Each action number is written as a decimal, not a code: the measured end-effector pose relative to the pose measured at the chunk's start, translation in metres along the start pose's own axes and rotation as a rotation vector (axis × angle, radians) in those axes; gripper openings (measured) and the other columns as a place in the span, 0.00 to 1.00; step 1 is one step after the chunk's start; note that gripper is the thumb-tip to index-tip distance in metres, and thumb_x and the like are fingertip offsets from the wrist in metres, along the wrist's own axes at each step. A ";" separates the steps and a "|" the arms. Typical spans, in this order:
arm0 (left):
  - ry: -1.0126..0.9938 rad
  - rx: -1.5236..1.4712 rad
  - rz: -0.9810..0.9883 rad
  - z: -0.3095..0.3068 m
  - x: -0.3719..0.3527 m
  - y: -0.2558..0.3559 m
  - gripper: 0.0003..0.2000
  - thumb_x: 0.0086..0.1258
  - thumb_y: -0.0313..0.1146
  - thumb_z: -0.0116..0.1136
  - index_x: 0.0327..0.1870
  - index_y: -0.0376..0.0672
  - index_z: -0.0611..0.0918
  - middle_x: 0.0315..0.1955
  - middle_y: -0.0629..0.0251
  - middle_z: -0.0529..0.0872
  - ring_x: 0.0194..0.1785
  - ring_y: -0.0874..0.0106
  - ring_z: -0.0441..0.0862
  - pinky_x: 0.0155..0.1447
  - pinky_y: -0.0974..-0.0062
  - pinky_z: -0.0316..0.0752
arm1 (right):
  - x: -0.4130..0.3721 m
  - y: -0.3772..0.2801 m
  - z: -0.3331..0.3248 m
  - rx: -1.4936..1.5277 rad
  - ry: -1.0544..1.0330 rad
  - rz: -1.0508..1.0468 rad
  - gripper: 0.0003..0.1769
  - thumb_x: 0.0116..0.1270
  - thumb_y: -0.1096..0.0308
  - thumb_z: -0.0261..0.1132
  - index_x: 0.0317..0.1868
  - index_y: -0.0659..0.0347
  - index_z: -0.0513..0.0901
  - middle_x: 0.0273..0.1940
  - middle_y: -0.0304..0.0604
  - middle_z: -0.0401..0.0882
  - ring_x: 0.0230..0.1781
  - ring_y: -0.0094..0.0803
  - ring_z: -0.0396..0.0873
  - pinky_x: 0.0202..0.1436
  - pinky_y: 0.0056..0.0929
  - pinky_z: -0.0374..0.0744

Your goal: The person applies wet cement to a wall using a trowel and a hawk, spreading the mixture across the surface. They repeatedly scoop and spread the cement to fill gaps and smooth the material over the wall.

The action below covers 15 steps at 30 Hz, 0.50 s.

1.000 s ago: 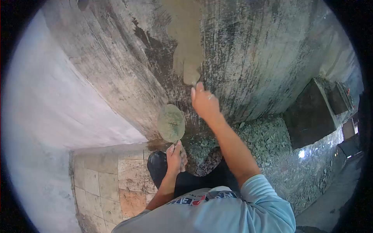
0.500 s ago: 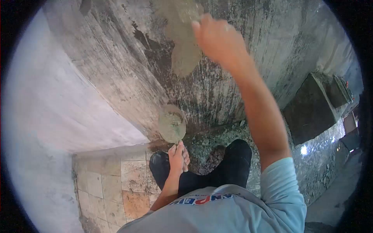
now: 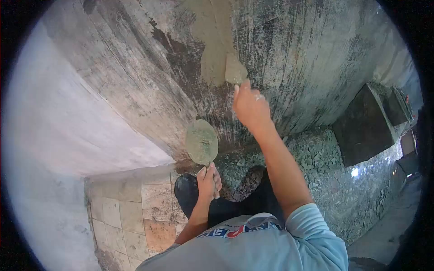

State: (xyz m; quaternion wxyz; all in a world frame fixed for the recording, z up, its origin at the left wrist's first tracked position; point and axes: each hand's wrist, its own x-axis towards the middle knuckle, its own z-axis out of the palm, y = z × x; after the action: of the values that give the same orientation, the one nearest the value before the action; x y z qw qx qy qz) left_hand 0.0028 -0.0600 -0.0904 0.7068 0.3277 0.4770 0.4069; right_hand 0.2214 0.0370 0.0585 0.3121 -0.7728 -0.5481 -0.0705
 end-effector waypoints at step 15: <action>0.004 -0.008 -0.026 -0.012 -0.009 -0.010 0.17 0.84 0.46 0.57 0.33 0.50 0.69 0.18 0.73 0.69 0.14 0.75 0.66 0.17 0.73 0.61 | -0.124 0.056 0.070 0.712 -0.415 0.365 0.19 0.83 0.56 0.57 0.44 0.67 0.75 0.28 0.55 0.83 0.18 0.40 0.84 0.25 0.41 0.80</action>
State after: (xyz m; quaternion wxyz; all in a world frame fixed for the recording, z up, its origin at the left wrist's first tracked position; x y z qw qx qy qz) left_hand -0.0079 -0.0716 -0.0988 0.7122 0.3180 0.4811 0.4002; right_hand 0.2069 -0.0344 -0.0759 0.4493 -0.6992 -0.4441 0.3349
